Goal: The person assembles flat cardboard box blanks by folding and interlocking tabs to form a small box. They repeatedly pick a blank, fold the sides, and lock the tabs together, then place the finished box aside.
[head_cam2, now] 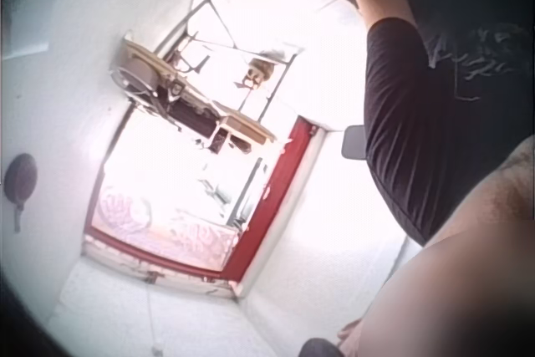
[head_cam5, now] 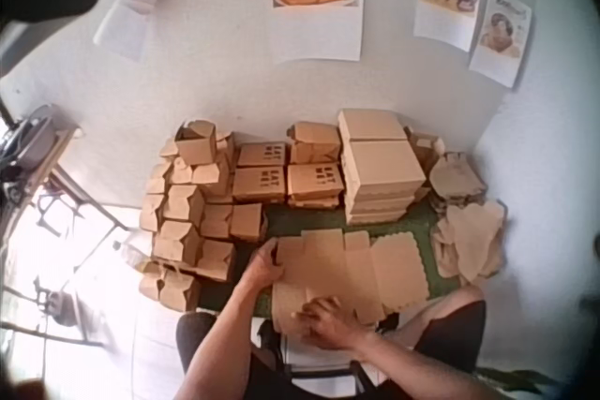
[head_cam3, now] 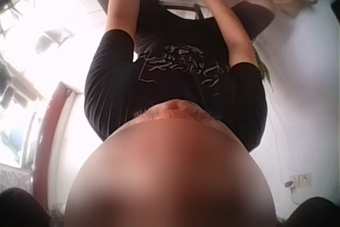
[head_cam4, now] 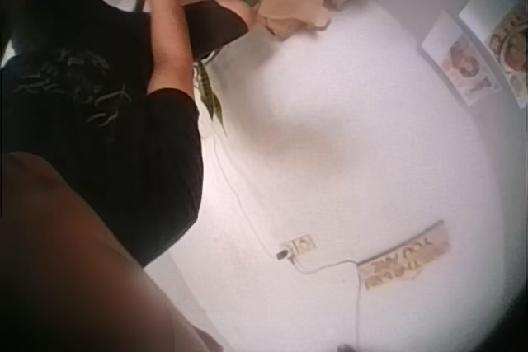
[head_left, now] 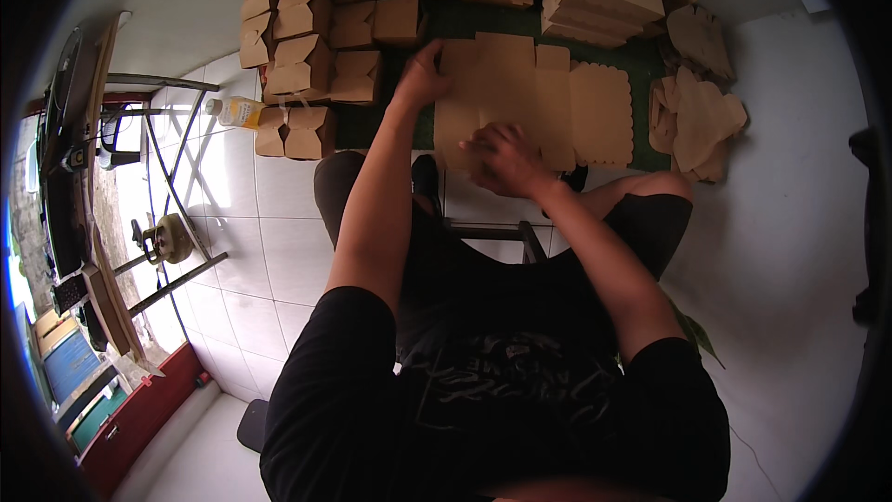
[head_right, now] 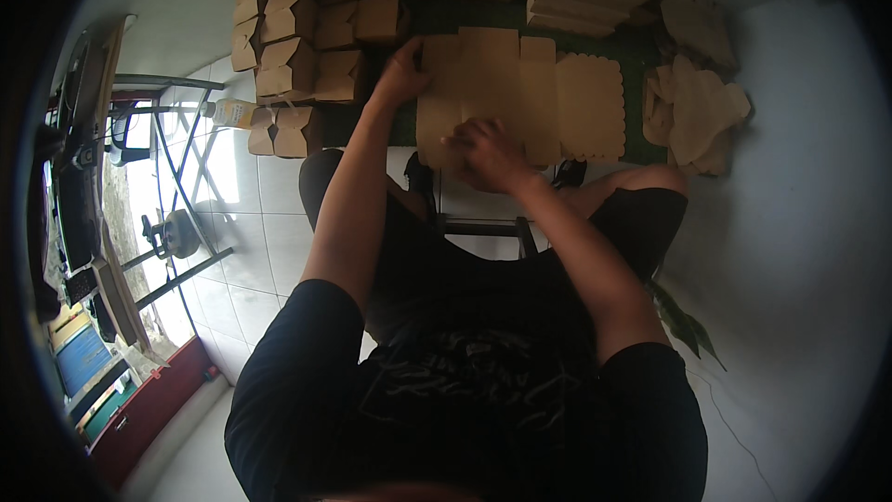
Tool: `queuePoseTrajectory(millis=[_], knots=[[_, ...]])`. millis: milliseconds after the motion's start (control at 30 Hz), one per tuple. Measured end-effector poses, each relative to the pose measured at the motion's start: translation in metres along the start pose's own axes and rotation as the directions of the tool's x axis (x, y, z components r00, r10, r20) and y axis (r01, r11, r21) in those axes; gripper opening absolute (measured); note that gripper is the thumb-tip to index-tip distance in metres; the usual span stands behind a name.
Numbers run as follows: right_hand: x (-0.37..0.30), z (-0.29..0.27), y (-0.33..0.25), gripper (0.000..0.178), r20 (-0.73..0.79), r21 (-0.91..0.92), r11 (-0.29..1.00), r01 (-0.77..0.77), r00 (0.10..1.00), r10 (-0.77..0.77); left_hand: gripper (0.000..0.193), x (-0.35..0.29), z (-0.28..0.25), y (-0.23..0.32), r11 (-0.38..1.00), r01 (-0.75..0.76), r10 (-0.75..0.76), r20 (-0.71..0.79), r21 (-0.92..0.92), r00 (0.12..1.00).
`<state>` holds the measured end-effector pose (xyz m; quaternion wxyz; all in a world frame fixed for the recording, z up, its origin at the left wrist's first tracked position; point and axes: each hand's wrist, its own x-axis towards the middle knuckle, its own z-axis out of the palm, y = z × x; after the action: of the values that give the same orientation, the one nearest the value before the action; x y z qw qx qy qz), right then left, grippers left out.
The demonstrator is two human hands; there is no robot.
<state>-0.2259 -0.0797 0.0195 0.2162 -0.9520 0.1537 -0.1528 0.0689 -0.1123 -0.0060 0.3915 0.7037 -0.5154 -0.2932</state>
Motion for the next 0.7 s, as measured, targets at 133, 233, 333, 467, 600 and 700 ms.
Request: queuePoseTrajectory(millis=[133, 233, 333, 467, 600, 700], knots=[[0.022, 0.016, 0.026, 0.055, -0.076, 0.271, 0.942, -0.199, 0.971, 0.227, 0.062, -0.003, -0.004, 0.003, 0.993, -0.038, 0.044, -0.044, 0.114, 0.998], [0.061, 0.034, 0.058, 0.056, -0.194, 0.443, 0.792, -0.420, 0.818, 0.542, 0.055, -0.003, -0.005, 0.006, 0.978, -0.085, 0.105, -0.095, 0.192, 0.990], [0.097, 0.041, 0.086, 0.055, -0.361, 0.344, 0.822, -0.453, 0.745, 0.562, 0.048, -0.004, -0.005, 0.008, 0.970, -0.079, 0.103, -0.097, 0.229, 0.990], [0.112, 0.031, 0.104, 0.048, -0.274, 0.227, 0.882, -0.414, 0.841, 0.466, 0.042, -0.003, -0.010, 0.009, 0.958, -0.121, 0.145, -0.076, 0.260, 0.987], [0.116, 0.025, 0.103, 0.038, -0.271, 0.262, 0.898, -0.354, 0.866, 0.420, 0.044, -0.006, -0.014, 0.013, 0.950, -0.111, 0.124, -0.027, 0.293, 0.992], [0.116, 0.021, 0.099, 0.032, -0.298, 0.298, 0.908, -0.295, 0.875, 0.382, 0.043, -0.011, -0.014, 0.018, 0.930, -0.108, 0.114, 0.002, 0.353, 0.993]])
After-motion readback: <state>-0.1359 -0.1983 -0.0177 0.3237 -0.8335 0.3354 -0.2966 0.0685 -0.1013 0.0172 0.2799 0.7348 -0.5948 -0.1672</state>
